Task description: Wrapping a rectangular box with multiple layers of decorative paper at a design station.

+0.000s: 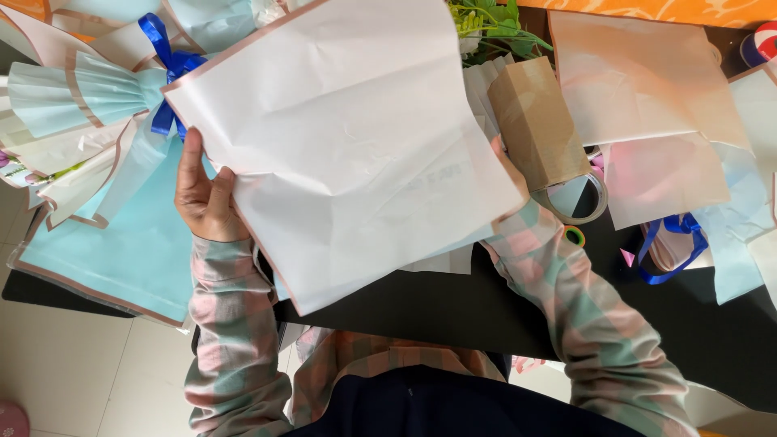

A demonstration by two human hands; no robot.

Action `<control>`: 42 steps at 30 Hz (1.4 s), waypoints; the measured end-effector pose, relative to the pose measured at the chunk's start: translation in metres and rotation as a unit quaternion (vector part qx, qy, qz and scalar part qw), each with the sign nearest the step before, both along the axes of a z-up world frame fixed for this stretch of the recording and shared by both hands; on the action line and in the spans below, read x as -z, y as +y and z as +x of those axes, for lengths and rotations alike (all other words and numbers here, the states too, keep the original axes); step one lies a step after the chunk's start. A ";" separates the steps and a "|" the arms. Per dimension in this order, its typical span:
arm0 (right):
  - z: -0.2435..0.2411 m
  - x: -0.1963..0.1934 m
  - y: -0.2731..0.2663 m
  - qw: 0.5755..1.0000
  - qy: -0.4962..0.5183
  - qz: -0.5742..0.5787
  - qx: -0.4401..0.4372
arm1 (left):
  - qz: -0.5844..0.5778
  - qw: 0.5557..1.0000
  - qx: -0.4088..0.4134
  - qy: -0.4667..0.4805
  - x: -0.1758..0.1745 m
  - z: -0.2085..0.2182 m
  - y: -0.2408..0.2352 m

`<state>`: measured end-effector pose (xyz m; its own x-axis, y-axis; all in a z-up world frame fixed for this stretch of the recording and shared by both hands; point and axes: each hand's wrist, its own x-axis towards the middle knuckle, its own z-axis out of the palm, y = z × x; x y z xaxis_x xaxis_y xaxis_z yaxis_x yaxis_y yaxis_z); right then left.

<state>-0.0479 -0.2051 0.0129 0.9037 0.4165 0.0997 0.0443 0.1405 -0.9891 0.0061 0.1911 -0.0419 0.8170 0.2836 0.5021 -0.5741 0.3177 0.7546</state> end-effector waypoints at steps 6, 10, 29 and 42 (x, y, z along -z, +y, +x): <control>0.005 -0.019 0.004 0.981 0.127 0.147 0.004 | -0.011 1.000 0.020 0.008 0.008 0.011 0.002; 0.009 -0.031 0.015 0.958 0.189 0.216 0.008 | -0.023 0.999 0.019 0.013 0.010 0.016 0.000; 0.054 0.060 -0.005 0.967 0.111 -0.059 0.221 | 0.001 0.943 0.330 -0.038 -0.010 -0.034 -0.015; 0.063 0.125 -0.009 0.843 0.086 -0.286 0.447 | -0.125 0.975 0.156 0.100 -0.008 -0.031 0.006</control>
<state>0.0156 -0.2143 -0.1123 0.8624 -0.5037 -0.0514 -0.2720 -0.3752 -0.8861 -0.0251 0.1972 -0.0336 0.9575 0.0984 0.2711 -0.2692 0.6425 0.7175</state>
